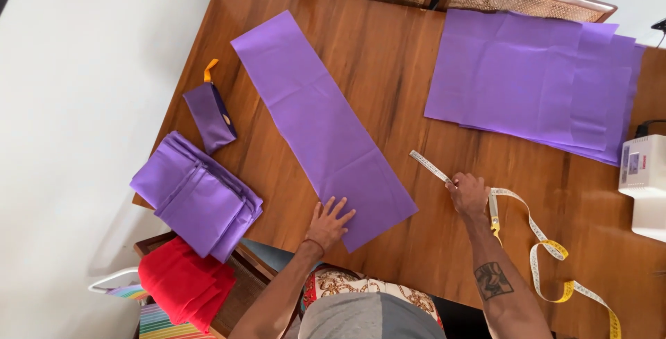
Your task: The person measures and cuts a large piece of purple fabric on a wooden table using a measuring tape and scissors. They cut the fabric into several rectangular pieces, fold them, and stack them on the table.
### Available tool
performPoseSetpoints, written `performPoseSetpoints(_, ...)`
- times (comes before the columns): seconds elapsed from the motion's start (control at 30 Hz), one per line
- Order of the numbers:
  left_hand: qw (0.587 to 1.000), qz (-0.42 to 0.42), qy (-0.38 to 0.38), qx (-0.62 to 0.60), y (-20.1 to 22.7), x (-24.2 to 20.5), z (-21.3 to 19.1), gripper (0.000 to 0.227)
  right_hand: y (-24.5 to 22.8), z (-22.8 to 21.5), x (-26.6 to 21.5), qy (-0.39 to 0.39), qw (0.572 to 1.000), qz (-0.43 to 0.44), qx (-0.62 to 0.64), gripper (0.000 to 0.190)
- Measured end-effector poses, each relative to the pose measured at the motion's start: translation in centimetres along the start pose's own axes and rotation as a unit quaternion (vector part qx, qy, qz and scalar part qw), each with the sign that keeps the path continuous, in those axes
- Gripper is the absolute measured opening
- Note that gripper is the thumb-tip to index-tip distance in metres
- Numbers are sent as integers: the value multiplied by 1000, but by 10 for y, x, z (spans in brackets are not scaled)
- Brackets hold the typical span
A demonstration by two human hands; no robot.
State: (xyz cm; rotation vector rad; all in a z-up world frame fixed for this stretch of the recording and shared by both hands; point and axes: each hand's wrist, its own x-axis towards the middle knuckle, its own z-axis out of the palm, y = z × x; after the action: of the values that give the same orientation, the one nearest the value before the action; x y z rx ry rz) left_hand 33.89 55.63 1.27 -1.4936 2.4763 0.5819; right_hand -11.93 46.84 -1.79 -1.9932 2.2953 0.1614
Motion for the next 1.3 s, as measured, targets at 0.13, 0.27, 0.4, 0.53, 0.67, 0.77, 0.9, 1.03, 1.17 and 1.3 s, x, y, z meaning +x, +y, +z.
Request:
performPoseSetpoints(0.13,1000,15,8,1,35,7,-3,65,17,8,-9,102,994,-24,25,37)
performPoseSetpoints(0.27,1000,23,-2,7,73,13,-16,66,24,-8,-2,134,988,-17,80,28)
performPoseSetpoints(0.4,999,25,-29,10,101,19,-28,67,15,-41,5,184,976,-59,99,25)
performPoseSetpoints(0.53,997,32,-60,20,119,34,-36,69,-18,-80,10,223,949,-113,190,13)
performPoseSetpoints(0.67,997,45,-56,20,130,55,-25,72,-38,-104,11,143,922,-155,326,15)
performPoseSetpoints(0.77,997,51,-49,-4,141,68,-19,74,-35,-87,11,78,919,-114,370,17)
performPoseSetpoints(0.9,993,58,-29,-100,152,83,-18,77,-29,-87,6,57,897,-66,434,21)
performPoseSetpoints(1.03,963,31,-1,-269,150,117,12,76,-28,-91,-7,40,875,-87,474,16)
performPoseSetpoints(1.17,821,-78,80,-560,135,135,-28,88,-35,-88,-27,-49,845,-144,512,19)
performPoseSetpoints(1.3,918,4,115,-380,103,137,-48,76,-42,-83,-39,-57,857,-206,468,19)
